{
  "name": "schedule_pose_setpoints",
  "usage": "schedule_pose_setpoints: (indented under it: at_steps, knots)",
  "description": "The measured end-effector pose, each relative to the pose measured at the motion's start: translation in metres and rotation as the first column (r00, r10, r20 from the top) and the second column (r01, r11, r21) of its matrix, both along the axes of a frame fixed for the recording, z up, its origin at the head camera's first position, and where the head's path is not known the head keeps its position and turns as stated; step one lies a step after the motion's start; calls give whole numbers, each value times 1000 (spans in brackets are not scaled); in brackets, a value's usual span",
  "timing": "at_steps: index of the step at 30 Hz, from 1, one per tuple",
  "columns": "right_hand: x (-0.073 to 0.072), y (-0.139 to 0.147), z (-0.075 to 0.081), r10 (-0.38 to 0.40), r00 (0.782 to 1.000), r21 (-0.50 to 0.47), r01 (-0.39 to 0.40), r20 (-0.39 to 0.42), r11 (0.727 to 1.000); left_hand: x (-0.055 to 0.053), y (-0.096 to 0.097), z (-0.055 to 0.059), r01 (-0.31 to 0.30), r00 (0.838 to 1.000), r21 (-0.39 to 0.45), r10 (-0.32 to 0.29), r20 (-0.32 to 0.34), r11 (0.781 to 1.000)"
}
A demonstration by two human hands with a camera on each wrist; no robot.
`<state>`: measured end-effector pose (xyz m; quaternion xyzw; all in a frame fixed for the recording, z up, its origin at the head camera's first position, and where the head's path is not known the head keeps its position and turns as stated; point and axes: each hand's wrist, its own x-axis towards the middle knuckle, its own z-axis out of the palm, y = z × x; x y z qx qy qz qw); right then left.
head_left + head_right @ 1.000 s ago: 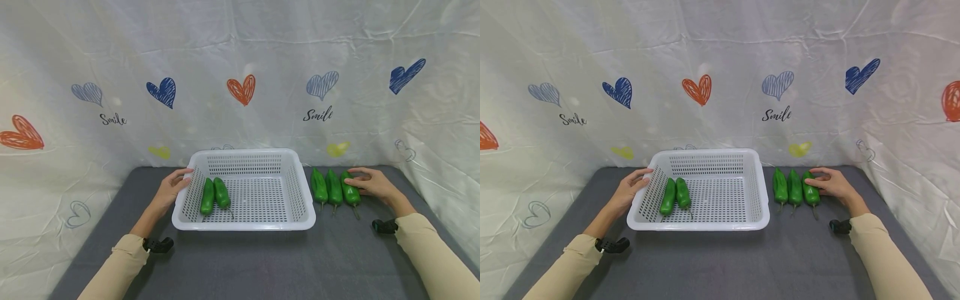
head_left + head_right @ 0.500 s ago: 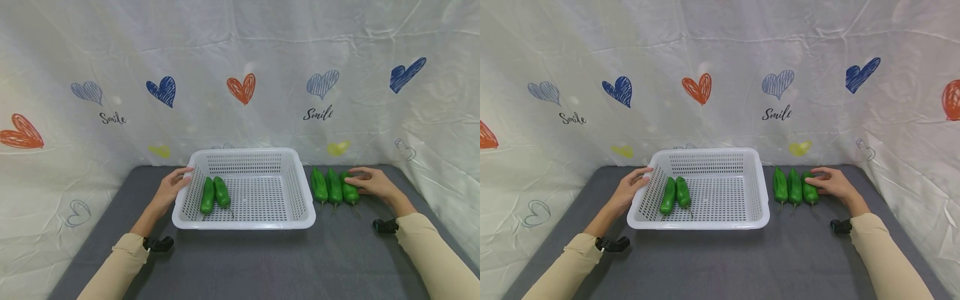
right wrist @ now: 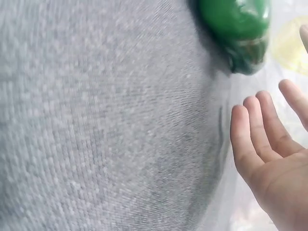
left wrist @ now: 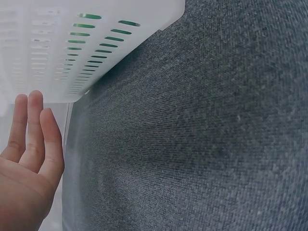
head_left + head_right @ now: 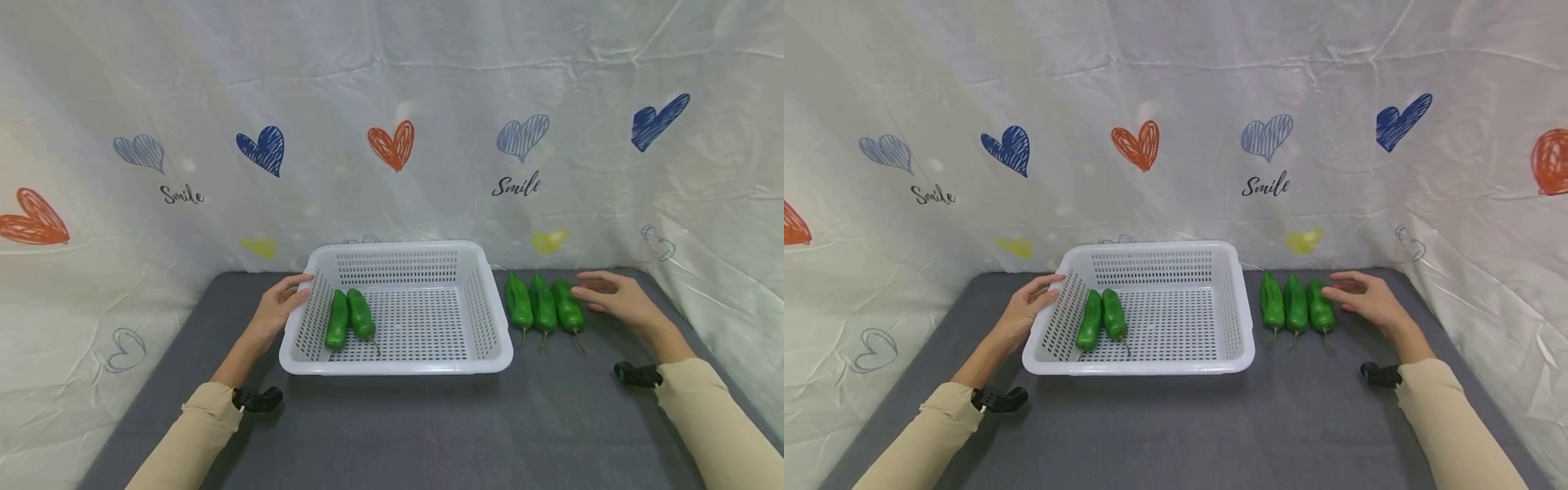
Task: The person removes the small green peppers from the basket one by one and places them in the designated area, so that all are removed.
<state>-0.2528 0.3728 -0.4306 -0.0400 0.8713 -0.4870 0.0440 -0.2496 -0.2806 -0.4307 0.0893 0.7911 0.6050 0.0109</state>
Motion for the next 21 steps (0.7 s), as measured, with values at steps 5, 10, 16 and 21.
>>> schedule_pose_setpoints:
  at_steps: [5, 10, 16, 21]
  knots:
    - [6, 0, 4, -42, 997, -54, 39, -69, 998, -1, 0, -1, -4, 1000, -6, 4, 3, 1000]
    - [10, -4, 12, -67, 993, -242, 41, -99, 969, 0, 0, -1, -12, 1000, -5, 12, 1, 1000]
    - [16, -21, 25, -71, 990, -447, 9, -123, 895, 1, 1, 0, -19, 1000, -15, 19, -5, 1000]
    - [19, -41, 39, -31, 989, -532, -52, -145, 845, 2, 1, 0, -4, 1000, -1, 4, -18, 1000]
